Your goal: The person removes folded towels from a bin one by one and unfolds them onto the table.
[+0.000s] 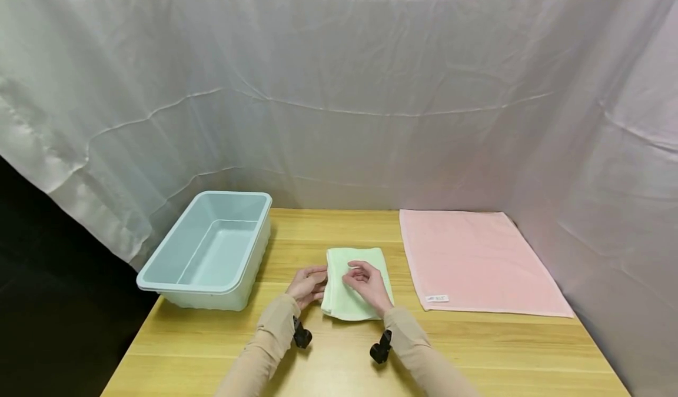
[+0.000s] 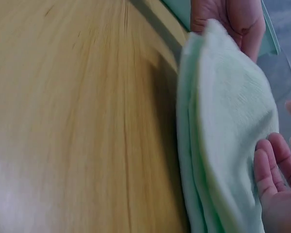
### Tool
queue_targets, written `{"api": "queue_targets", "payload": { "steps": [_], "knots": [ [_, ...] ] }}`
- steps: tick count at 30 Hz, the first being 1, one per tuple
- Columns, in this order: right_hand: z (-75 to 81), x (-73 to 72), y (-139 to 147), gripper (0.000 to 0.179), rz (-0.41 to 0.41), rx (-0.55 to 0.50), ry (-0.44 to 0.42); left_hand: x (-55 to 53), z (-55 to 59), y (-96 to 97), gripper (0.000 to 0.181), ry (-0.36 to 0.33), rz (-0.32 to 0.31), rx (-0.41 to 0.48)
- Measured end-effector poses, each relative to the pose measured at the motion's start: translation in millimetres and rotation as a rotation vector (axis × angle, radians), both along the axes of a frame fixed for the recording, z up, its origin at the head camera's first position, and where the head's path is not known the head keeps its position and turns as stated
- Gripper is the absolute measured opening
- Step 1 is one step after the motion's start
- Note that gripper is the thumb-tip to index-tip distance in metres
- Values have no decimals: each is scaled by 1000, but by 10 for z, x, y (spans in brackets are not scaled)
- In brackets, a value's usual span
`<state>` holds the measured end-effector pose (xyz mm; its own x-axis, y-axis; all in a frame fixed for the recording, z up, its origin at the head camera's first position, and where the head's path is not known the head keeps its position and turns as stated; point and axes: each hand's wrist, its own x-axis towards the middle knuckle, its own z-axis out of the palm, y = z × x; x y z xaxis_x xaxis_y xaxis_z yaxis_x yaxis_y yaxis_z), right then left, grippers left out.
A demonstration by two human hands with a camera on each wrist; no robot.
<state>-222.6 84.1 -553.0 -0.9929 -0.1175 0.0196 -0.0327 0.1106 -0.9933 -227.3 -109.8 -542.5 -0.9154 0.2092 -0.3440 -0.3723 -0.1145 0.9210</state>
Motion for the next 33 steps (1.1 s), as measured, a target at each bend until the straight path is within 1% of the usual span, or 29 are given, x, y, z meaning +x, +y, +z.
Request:
{"api": "queue_targets", "payload": {
  "steps": [2,5,10,13,15,19,21,25,27,29,31,33],
  "knots": [
    [-1,0,-26,38,-6,3,3,-1,2,7,45,6,-5,2],
    [24,15,-49,38,-20,0,-15,-9,3,13,44,20,-12,17],
    [167,100,-48,37,-13,-9,-30,-18,-12,6,43,52,16,59],
    [245,151,-41,37,11,-15,-29,-7,-20,-5,44,52,27,74],
    [261,171,-43,37,17,-26,-31,3,-27,-10,46,45,27,72],
    [229,180,-56,36,4,-28,-16,15,-35,-13,50,24,44,90],
    [226,178,-52,37,1,-35,-24,14,-36,-10,53,10,54,116],
    [236,164,-24,39,23,-49,-47,5,-32,4,59,-26,61,186],
    [187,129,-13,40,35,-65,-68,0,-27,10,60,-48,59,223],
    [104,84,-16,42,32,-77,-86,-3,-22,13,61,-64,54,259],
    [30,43,-23,44,29,-90,-103,-2,-17,11,61,-67,47,283],
    [-26,15,-38,45,28,-98,-107,1,-11,7,61,-60,43,289]
  ]
}}
